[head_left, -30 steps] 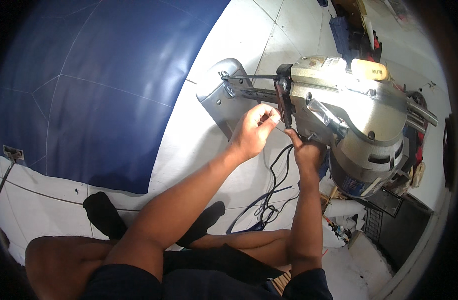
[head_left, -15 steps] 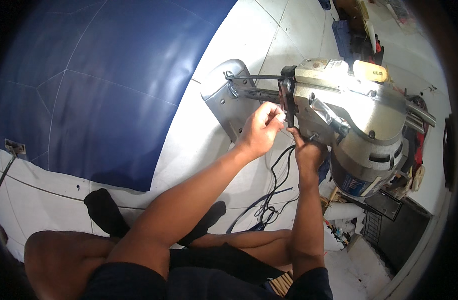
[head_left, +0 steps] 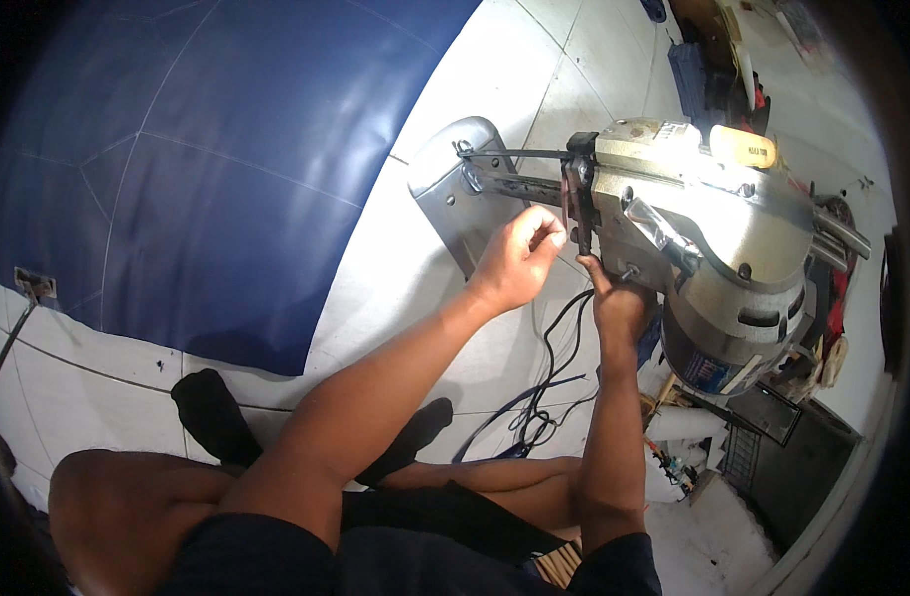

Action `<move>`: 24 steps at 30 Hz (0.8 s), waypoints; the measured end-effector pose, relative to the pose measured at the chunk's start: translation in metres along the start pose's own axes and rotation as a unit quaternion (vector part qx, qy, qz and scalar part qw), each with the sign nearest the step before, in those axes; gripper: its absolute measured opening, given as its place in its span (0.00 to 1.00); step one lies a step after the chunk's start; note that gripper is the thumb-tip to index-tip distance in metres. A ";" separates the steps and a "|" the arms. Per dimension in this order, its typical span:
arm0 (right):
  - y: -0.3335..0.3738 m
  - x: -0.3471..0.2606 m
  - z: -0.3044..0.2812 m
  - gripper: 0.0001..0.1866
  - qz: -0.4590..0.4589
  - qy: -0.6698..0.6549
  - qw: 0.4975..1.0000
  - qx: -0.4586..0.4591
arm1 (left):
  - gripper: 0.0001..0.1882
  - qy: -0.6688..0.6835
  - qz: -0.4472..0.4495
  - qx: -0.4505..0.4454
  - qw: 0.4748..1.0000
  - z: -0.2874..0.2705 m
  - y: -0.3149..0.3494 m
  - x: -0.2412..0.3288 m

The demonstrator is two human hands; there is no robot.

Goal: The person operates a vertical fabric cutting machine by adjusting the front guide and checking the blade area with their hands while sitting on the floor.

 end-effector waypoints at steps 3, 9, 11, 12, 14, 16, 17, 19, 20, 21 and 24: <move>0.000 0.000 -0.001 0.31 0.026 0.007 0.999 -0.019 | 0.03 -0.036 -0.037 -0.040 0.998 -0.006 0.006 0.003; 0.001 0.003 0.001 0.32 0.053 0.034 0.998 -0.021 | 0.05 -0.030 0.025 -0.008 0.999 -0.013 0.011 0.003; 0.004 0.019 0.003 0.34 0.041 0.059 0.997 -0.013 | 0.05 -0.036 0.043 -0.011 0.998 -0.009 0.009 0.014; 0.002 0.012 0.004 0.34 0.046 0.038 0.998 -0.015 | 0.05 -0.042 0.052 -0.009 0.998 -0.011 0.008 0.018; -0.001 -0.006 0.002 0.33 0.057 -0.002 0.998 -0.019 | 0.05 -0.056 0.042 -0.002 0.998 -0.013 0.005 0.024; 0.002 0.005 0.003 0.34 0.039 0.035 0.999 0.003 | 0.05 -0.062 0.023 -0.012 0.998 -0.009 0.002 0.024; 0.002 0.009 0.003 0.34 0.031 0.054 0.998 0.013 | 0.05 -0.063 0.007 -0.023 0.998 -0.008 0.001 0.023; 0.003 0.009 0.005 0.36 0.007 0.058 0.998 0.012 | 0.05 -0.070 0.006 -0.025 0.997 -0.009 0.001 0.023; 0.003 0.009 0.006 0.36 -0.005 0.060 0.998 0.011 | 0.04 -0.072 0.023 -0.018 0.997 -0.010 0.001 0.023; 0.002 0.005 0.005 0.36 0.016 0.051 0.999 0.002 | 0.04 -0.074 0.040 -0.013 0.996 -0.011 0.000 0.023; 0.001 -0.002 0.003 0.36 0.050 0.051 0.997 -0.008 | 0.04 -0.051 0.046 -0.018 0.997 -0.011 0.007 0.025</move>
Point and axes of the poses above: each hand's wrist, its own y-axis away from the middle knuckle, its own z-axis out of the palm, x = y × z, the point moved 1 cm from there along -y, towards the middle knuckle, and after that the axes turned 5 degrees about -y, right-handed, at the moved point
